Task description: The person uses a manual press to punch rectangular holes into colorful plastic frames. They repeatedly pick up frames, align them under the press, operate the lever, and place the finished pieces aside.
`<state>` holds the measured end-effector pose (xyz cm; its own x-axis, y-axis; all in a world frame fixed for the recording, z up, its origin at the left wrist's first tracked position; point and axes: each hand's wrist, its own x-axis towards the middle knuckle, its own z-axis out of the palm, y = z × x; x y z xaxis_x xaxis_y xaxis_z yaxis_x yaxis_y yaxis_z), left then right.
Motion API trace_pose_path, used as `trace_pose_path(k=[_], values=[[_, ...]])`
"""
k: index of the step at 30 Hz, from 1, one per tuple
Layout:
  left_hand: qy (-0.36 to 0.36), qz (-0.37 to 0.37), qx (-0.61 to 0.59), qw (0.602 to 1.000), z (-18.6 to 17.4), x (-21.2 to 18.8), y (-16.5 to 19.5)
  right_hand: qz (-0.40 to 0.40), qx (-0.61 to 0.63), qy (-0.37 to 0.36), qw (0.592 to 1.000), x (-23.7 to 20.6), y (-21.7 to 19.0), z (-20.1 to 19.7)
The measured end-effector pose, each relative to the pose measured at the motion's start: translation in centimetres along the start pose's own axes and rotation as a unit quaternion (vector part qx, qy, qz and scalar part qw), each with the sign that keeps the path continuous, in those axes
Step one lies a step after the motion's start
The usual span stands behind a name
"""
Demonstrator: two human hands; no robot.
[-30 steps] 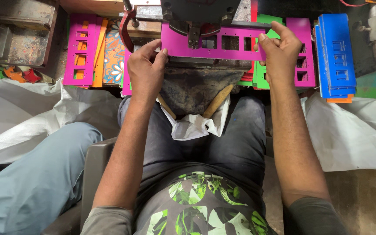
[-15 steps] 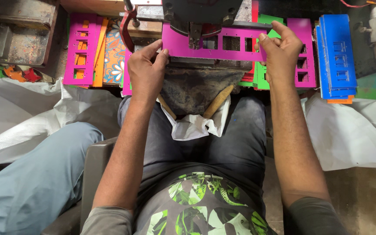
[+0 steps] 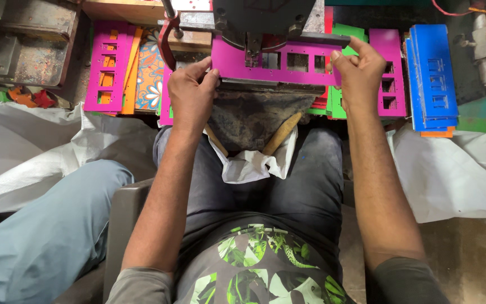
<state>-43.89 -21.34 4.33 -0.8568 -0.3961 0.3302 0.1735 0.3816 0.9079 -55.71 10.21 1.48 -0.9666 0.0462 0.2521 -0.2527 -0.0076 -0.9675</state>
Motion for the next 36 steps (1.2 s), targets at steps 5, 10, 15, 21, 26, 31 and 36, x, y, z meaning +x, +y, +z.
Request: trace_pose_path(k=[5, 10, 15, 21, 26, 31, 36], values=[[-0.045, -0.095, -0.095, 0.99, -1.8, -1.5, 0.1, 0.039, -0.078, -0.024, 0.996, -3.8, -1.2, -2.2], [-0.078, -0.122, -0.203, 0.968, -7.4, -4.6, -0.4, 0.256, -0.085, -0.151, 0.951, -12.4, -3.5, -3.1], [-0.014, -0.186, -0.178, 0.966, -13.3, -5.6, -5.9, 0.424, 0.115, -0.339, 0.832, -19.5, -1.2, 3.4], [0.035, -0.175, -0.125, 0.976, -14.1, -1.1, -16.1, 0.397, 0.251, -0.301, 0.83, -20.4, 5.1, 18.5], [0.022, 0.004, 0.24, 0.97, -10.9, 2.2, -14.9, 0.396, 0.258, -0.191, 0.86, -17.0, 7.9, 26.2], [-0.179, 0.419, 0.646, 0.612, -22.7, 5.5, -7.7, 0.43, 0.217, -0.214, 0.85, -17.0, 5.9, 26.0], [-0.075, 0.371, 0.52, 0.766, -19.8, 5.4, -9.6, 0.374, 0.121, -0.32, 0.862, -19.9, 3.0, 17.1]])
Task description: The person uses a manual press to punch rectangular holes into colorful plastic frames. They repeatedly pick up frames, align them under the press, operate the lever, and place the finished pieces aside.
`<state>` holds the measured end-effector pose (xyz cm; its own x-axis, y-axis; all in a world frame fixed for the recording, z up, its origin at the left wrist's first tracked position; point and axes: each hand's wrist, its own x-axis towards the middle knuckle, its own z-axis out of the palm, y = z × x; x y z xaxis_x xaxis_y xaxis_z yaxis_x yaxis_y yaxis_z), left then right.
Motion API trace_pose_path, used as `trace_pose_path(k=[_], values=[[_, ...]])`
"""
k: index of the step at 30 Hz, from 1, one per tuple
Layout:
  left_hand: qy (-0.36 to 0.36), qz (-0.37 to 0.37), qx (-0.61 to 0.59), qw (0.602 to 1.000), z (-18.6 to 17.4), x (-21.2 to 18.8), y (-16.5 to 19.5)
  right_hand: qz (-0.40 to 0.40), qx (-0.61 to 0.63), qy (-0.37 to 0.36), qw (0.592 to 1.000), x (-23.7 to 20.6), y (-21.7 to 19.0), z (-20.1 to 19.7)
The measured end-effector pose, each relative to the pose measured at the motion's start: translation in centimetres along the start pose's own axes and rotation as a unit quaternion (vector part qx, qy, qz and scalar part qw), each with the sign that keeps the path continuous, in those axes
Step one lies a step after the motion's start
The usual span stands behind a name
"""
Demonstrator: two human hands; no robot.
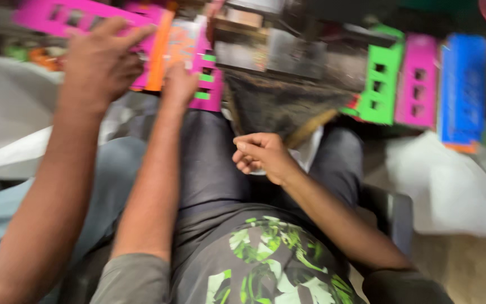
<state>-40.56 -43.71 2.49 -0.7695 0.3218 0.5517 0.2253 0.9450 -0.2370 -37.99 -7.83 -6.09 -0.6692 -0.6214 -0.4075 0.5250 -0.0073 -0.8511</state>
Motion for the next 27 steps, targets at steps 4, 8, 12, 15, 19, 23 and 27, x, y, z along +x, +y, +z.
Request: trace_pose_path(k=[4, 8, 12, 15, 19, 23, 27], values=[[-0.094, -0.384, -0.232, 0.889, 10.4, 0.5, 7.7, -0.144, -0.256, 0.101, 0.95, -6.5, -1.9, -9.6], [-0.108, -0.38, -0.236, 0.888, 12.5, -1.1, 8.5, -0.186, -0.548, 0.42, 0.7, -10.4, -6.5, -20.9], [-0.08, -0.373, -0.276, 0.882, 10.8, -1.0, 9.0, -0.125, -0.62, 0.505, 0.588, -10.8, -8.6, -29.4], [-0.076, -0.382, -0.282, 0.877, 9.3, -0.5, 10.4, -0.053, -0.64, 0.504, 0.577, -9.2, -7.7, -32.7], [-0.055, -0.333, -0.254, 0.906, 9.1, -0.7, 11.0, -0.053, -0.643, 0.506, 0.573, -7.7, -6.9, -34.8], [-0.058, -0.336, -0.253, 0.905, 10.2, -1.5, 10.9, -0.117, -0.555, 0.529, 0.631, -9.4, -7.4, -35.4], [-0.02, -0.307, -0.224, 0.925, 9.9, -2.3, 11.5, -0.169, -0.118, 0.456, 0.866, -12.5, -8.2, -33.7]])
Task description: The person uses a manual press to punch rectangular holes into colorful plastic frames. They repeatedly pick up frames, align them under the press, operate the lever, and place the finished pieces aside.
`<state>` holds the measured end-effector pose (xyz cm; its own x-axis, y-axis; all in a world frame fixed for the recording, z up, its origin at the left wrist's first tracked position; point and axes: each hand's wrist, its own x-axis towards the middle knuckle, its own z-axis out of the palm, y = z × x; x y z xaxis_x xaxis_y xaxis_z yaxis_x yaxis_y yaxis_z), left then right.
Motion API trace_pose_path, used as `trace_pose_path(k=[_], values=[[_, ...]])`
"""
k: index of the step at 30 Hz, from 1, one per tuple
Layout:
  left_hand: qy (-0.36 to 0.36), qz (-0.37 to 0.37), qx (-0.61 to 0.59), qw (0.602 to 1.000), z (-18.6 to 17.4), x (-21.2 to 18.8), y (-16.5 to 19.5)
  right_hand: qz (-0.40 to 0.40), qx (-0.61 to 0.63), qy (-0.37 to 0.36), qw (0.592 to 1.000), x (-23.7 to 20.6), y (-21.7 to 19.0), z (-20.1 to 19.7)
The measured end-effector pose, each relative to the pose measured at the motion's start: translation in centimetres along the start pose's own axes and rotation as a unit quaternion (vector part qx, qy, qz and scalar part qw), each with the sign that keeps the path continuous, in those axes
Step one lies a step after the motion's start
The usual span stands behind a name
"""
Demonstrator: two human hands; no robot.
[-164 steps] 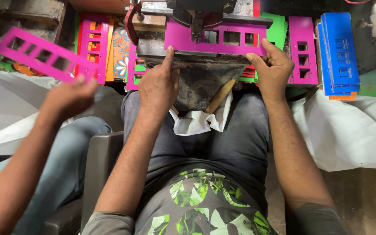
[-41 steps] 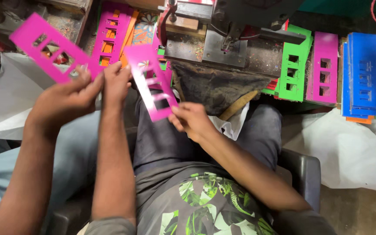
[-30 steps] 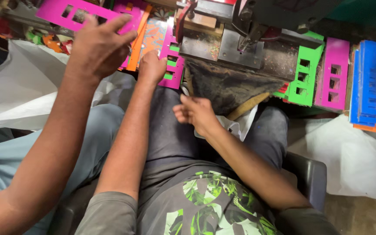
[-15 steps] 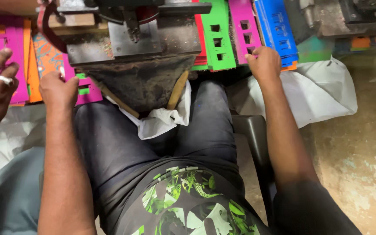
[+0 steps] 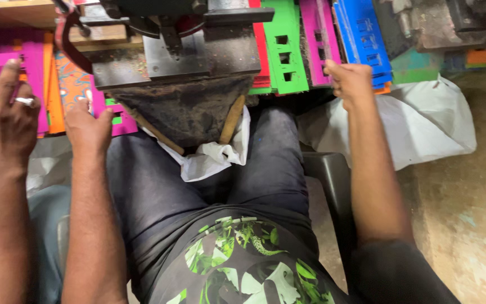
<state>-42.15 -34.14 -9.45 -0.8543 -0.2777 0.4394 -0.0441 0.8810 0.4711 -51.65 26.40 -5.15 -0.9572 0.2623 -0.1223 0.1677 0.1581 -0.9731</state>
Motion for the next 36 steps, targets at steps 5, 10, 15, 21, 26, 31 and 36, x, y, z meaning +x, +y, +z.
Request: trace_pose_path(k=[5, 10, 15, 21, 26, 31, 36], values=[[0.036, 0.019, 0.044, 0.998, -3.9, -3.3, 3.1, -0.298, -0.168, -0.026, 0.939, -5.7, -2.8, -2.6], [0.109, 0.021, -0.132, 0.985, -6.9, -6.7, 11.2, -0.26, -0.157, -0.11, 0.946, -7.7, -5.4, -3.0], [0.037, 0.164, -0.239, 0.956, -6.5, -6.9, 19.5, -0.322, -0.263, -0.163, 0.895, -7.5, -7.3, 0.8], [-0.041, 0.174, -0.057, 0.982, -3.9, -4.5, 23.9, -0.263, -0.225, -0.142, 0.928, -6.8, -9.6, 4.4], [-0.047, 0.158, 0.014, 0.986, -2.1, -3.7, 23.9, -0.268, -0.204, -0.098, 0.936, -6.4, -9.8, 5.1], [-0.072, 0.156, 0.048, 0.984, -1.5, -3.8, 23.2, -0.227, -0.061, -0.117, 0.965, -6.2, -8.0, 6.4], [-0.082, 0.152, 0.033, 0.985, -1.4, -3.6, 23.4, -0.273, 0.034, -0.105, 0.956, -5.1, -5.8, 7.0]])
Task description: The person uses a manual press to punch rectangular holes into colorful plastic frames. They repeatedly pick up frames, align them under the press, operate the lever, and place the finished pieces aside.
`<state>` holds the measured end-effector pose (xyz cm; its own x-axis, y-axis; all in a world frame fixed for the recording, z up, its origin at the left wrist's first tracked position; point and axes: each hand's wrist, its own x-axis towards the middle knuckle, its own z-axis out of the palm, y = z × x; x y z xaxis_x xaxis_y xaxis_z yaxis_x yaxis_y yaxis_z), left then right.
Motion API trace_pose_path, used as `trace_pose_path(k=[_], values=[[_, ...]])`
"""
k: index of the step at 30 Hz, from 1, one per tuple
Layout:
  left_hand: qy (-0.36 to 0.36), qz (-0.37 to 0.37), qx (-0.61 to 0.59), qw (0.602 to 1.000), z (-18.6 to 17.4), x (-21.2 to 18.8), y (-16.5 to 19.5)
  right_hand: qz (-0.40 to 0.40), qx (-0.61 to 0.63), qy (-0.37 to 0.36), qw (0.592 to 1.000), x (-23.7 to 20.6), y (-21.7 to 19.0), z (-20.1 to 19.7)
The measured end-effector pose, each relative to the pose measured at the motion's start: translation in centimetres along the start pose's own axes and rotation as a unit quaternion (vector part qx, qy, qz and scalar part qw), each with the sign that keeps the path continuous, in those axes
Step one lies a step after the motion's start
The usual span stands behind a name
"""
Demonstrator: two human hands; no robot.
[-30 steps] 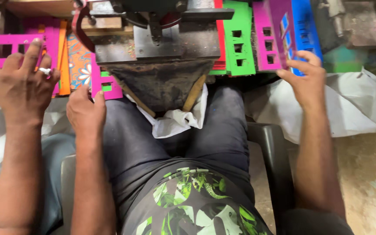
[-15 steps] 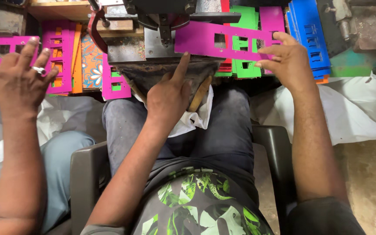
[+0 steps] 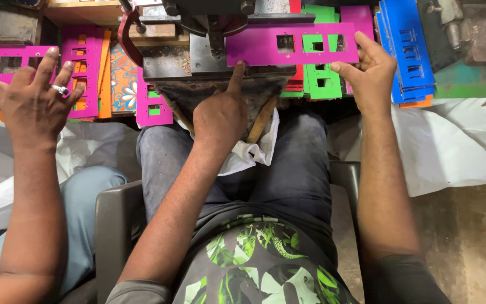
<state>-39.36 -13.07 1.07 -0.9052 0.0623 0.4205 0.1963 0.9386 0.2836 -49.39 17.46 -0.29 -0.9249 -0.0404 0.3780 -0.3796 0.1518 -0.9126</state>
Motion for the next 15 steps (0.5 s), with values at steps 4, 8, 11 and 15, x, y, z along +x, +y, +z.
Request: trace_pose_path(k=[4, 8, 11, 15], values=[[-0.012, -0.005, 0.011, 1.0, 0.0, 0.1, 0.3, 0.001, 0.095, 0.029, 0.995, -0.3, 1.7, 0.1], [-0.022, -0.014, 0.004, 1.0, 0.3, -0.1, 0.4, 0.005, 0.147, 0.048, 0.988, -0.5, 2.6, 0.5], [0.008, -0.001, -0.011, 1.0, 0.6, -0.2, 0.3, 0.017, 0.161, 0.066, 0.985, -0.8, 3.0, 0.9], [0.002, -0.013, -0.013, 1.0, 1.0, -0.4, 0.3, 0.006, 0.161, 0.077, 0.984, -1.3, 3.3, 1.1]])
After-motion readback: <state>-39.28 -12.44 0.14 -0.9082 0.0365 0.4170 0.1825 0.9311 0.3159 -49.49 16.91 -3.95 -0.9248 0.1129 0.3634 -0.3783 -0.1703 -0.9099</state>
